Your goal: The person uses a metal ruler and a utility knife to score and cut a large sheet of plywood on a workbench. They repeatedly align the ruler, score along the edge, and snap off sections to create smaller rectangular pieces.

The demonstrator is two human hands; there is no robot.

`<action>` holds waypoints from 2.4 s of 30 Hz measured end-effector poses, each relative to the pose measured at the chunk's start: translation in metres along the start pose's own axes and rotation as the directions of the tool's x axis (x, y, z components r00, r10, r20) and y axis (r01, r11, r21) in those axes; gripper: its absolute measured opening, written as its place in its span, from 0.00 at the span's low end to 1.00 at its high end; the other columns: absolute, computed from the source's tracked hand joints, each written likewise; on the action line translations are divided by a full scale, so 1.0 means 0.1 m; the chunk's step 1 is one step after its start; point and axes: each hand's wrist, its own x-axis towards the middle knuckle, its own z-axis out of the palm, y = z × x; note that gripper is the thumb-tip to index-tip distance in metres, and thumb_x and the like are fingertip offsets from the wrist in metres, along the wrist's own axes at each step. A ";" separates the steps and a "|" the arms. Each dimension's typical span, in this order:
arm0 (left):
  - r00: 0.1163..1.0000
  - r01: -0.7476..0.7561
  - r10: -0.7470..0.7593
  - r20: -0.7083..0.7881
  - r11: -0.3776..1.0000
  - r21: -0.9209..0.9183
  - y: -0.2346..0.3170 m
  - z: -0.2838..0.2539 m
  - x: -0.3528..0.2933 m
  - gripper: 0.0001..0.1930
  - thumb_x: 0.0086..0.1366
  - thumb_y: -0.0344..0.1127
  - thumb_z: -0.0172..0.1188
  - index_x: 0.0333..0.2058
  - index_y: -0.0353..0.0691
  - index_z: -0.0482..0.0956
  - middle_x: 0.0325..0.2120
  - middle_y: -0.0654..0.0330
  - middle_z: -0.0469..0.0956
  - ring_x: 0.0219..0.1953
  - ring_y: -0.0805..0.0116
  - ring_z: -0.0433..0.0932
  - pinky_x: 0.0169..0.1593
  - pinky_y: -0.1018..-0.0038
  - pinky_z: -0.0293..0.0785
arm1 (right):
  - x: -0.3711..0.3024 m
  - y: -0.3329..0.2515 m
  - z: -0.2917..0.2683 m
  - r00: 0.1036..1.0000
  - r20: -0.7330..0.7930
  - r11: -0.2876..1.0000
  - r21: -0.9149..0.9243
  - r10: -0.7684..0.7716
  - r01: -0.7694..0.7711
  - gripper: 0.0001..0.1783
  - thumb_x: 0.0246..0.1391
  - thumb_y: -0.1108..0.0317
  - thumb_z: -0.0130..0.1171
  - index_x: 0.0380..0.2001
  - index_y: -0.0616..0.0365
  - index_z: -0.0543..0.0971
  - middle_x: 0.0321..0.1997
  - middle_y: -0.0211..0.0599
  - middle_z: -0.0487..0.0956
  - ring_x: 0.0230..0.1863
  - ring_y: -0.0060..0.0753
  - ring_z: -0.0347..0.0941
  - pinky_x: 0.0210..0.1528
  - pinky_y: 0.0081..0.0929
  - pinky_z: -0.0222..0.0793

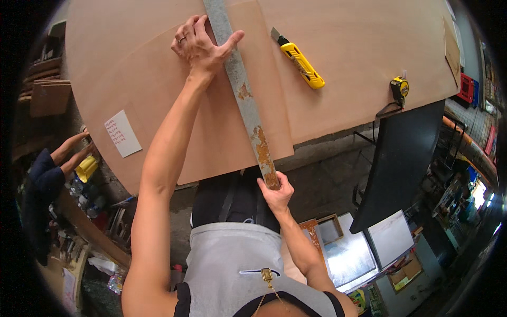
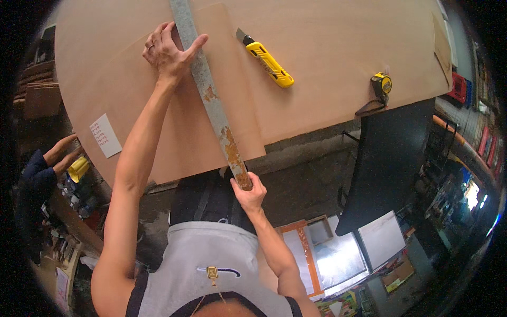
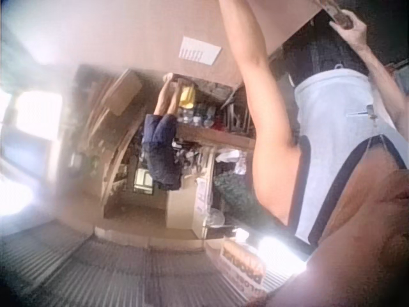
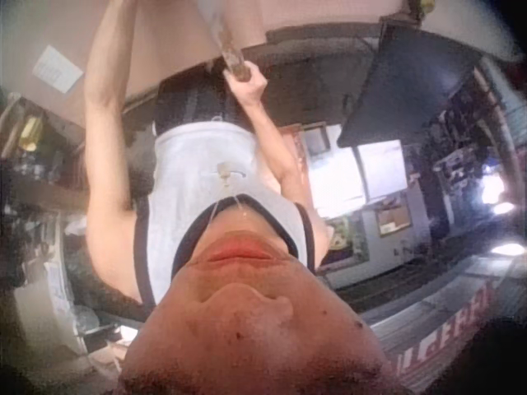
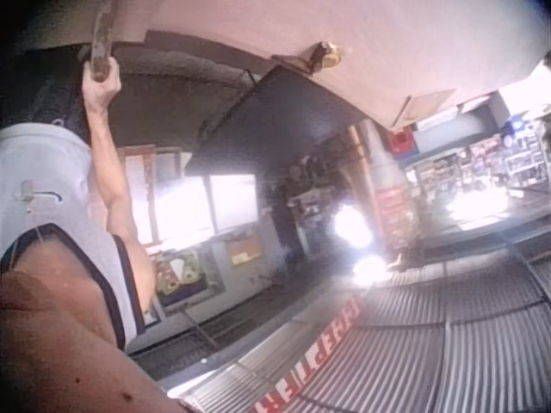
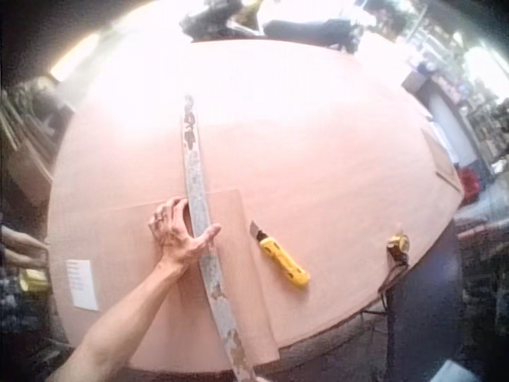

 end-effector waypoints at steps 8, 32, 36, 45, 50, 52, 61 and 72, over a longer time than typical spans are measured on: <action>0.991 -0.132 0.125 0.050 0.971 0.199 -0.10 0.01 -0.02 0.50 0.40 0.79 0.62 0.55 0.47 0.75 0.54 0.59 0.68 0.60 0.54 0.59 0.61 0.52 0.49 | 0.15 0.06 0.03 0.996 0.086 0.989 0.137 0.035 -0.047 0.31 0.43 0.74 0.73 0.52 0.64 0.72 0.32 0.42 0.83 0.33 0.26 0.80 0.36 0.23 0.76; 0.990 -0.004 -0.032 0.140 0.969 0.248 0.14 -0.09 0.02 0.50 0.41 0.73 0.65 0.57 0.39 0.74 0.54 0.54 0.69 0.59 0.55 0.61 0.63 0.54 0.53 | 0.38 0.09 0.08 0.968 0.068 0.961 0.154 -0.242 0.229 0.33 0.40 0.75 0.74 0.52 0.63 0.74 0.39 0.49 0.82 0.38 0.38 0.82 0.39 0.27 0.78; 0.993 -0.006 -0.023 0.113 0.968 0.252 0.14 -0.05 0.04 0.48 0.42 0.72 0.65 0.55 0.41 0.76 0.54 0.54 0.69 0.58 0.54 0.63 0.61 0.55 0.56 | 0.32 0.08 0.09 0.972 0.073 0.961 0.182 -0.225 0.209 0.34 0.40 0.74 0.74 0.53 0.63 0.74 0.40 0.49 0.82 0.38 0.41 0.82 0.38 0.29 0.78; 0.985 -0.046 -0.003 0.171 0.958 0.282 -0.49 0.14 0.09 0.48 0.42 0.72 0.65 0.55 0.41 0.76 0.53 0.55 0.69 0.58 0.55 0.63 0.62 0.55 0.56 | 0.36 0.16 0.13 0.973 0.064 0.953 0.225 -0.222 0.203 0.35 0.40 0.74 0.74 0.54 0.62 0.73 0.40 0.48 0.82 0.39 0.40 0.82 0.39 0.28 0.78; 0.992 0.017 -0.043 0.116 0.976 0.217 0.14 -0.06 0.03 0.48 0.43 0.73 0.65 0.55 0.41 0.76 0.53 0.54 0.69 0.59 0.55 0.62 0.62 0.54 0.55 | 0.36 0.15 0.10 0.972 0.076 0.959 0.197 -0.224 0.205 0.34 0.41 0.74 0.74 0.54 0.61 0.73 0.40 0.48 0.82 0.39 0.40 0.82 0.38 0.29 0.78; 0.991 0.024 -0.052 0.120 0.975 0.222 0.13 -0.06 0.04 0.48 0.43 0.73 0.65 0.55 0.40 0.76 0.53 0.54 0.69 0.59 0.55 0.62 0.62 0.54 0.54 | 0.37 0.14 0.11 0.971 0.073 0.957 0.202 -0.227 0.209 0.34 0.41 0.74 0.74 0.54 0.61 0.73 0.40 0.49 0.82 0.39 0.40 0.82 0.38 0.29 0.78; 0.987 0.045 -0.077 0.138 0.973 0.225 0.15 -0.07 0.04 0.49 0.43 0.73 0.65 0.56 0.39 0.75 0.54 0.54 0.68 0.60 0.56 0.60 0.64 0.55 0.52 | 0.38 0.12 0.12 0.972 0.070 0.957 0.200 -0.226 0.208 0.33 0.41 0.73 0.73 0.54 0.61 0.74 0.39 0.49 0.82 0.37 0.40 0.82 0.36 0.28 0.78; 0.988 0.041 -0.074 0.135 0.972 0.231 0.13 -0.05 0.05 0.49 0.43 0.73 0.64 0.56 0.39 0.75 0.55 0.54 0.68 0.60 0.56 0.60 0.64 0.54 0.52 | 0.40 0.09 0.12 0.959 0.043 0.949 0.159 -0.282 0.272 0.33 0.41 0.75 0.74 0.54 0.65 0.74 0.31 0.45 0.81 0.28 0.33 0.79 0.29 0.26 0.75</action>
